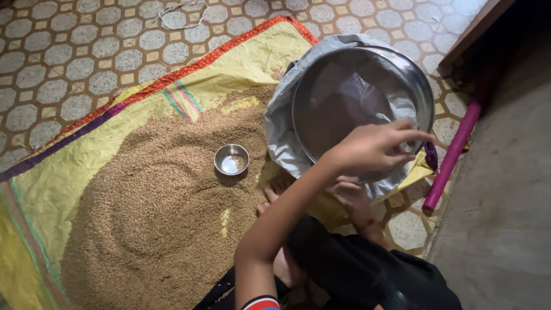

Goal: The person sits on the floor and sorts grains by hand. They pick up grains from a metal tray, inspect them, and transfer them into a larger sack. The process is repeated continuously throughout the video.

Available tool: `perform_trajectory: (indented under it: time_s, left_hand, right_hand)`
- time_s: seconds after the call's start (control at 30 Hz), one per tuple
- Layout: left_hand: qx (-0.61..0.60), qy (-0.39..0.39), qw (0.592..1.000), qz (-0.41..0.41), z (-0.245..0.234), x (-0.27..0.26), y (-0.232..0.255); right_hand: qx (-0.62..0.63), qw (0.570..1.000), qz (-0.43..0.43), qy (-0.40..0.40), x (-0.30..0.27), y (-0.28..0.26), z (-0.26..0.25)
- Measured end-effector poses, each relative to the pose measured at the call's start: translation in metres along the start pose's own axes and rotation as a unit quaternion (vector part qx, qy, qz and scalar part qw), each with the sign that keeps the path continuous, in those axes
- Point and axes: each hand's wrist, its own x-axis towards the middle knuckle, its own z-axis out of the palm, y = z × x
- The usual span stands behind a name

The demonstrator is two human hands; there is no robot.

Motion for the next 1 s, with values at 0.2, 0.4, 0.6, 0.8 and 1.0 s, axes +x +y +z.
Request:
perform_trajectory:
  time_s: [0.2,0.4,0.6,0.8,1.0]
  left_hand:
    - [-0.124,-0.077,0.988,0.051,0.025,0.008,-0.036]
    - [-0.116,-0.025,0.993,0.005,0.015,-0.003,-0.048]
    - [-0.005,0.098,0.987,-0.126,-0.001,-0.097,-0.002]
    - [-0.143,0.255,0.926,-0.239,0.031,-0.211,0.036]
    - [-0.421,0.402,0.787,-0.206,0.118,-0.306,0.02]
  right_hand:
    - [-0.046,0.999,0.002,0.014,-0.003,0.021,-0.003]
    - [-0.102,0.994,-0.024,0.022,-0.002,0.038,-0.004]
    - [-0.124,0.992,-0.001,0.022,-0.005,0.032,-0.005]
    - [-0.11,0.993,0.027,0.016,-0.004,0.06,-0.017]
    - [0.047,0.937,0.259,-0.23,0.05,0.063,-0.018]
